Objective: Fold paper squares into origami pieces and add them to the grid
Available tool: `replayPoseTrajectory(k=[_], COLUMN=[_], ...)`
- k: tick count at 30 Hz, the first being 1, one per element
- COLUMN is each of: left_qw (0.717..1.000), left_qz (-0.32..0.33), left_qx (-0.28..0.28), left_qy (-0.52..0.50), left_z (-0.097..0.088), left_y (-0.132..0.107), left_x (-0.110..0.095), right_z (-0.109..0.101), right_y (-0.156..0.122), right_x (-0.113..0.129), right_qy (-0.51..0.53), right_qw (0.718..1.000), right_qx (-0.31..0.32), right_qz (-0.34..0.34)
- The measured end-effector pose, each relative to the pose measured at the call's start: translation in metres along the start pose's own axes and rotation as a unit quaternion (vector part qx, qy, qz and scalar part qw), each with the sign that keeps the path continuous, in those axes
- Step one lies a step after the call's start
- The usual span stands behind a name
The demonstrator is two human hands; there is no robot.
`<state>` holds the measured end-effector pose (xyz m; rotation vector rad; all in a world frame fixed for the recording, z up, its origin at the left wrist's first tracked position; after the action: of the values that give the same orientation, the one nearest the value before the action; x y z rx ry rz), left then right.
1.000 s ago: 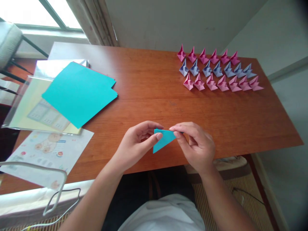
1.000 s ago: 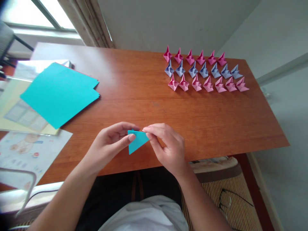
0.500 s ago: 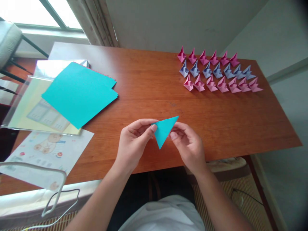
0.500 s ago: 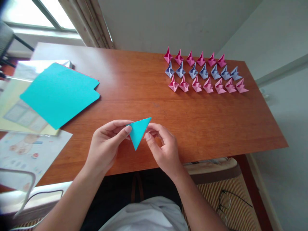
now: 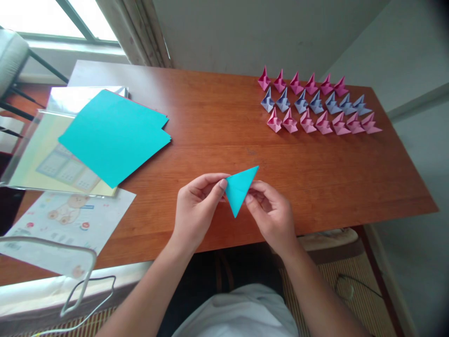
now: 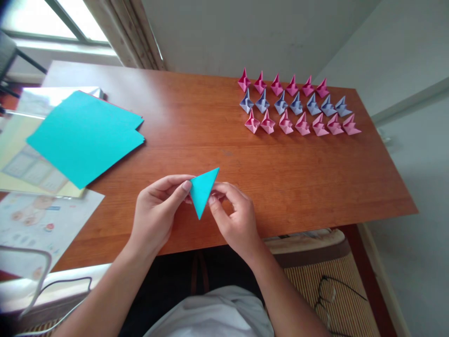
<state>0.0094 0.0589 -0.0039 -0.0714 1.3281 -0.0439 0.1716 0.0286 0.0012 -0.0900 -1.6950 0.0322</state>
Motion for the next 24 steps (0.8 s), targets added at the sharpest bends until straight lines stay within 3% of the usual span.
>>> replayPoseTrajectory(k=[24], left_qw=[0.999], left_qz=[0.033], left_qx=[-0.010], left_qy=[0.021], left_z=[-0.0022], left_y=[0.0002], left_x=[-0.0001], right_z=[0.0008], right_y=[-0.0020], right_x=[0.0056], right_qy=[-0.029], right_qw=[0.999], right_qx=[0.016], right_qz=[0.003])
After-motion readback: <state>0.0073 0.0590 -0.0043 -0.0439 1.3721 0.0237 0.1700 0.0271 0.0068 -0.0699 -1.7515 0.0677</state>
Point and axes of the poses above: each hand's wrist, its own y-axis towards the middle knuckle, its own z-axis out of the palm, x = y × z, the point moved 6 cm from there along y, towards the middle knuckle, and after that the axes turned 8 degrees about z, right-handed, at the moved point
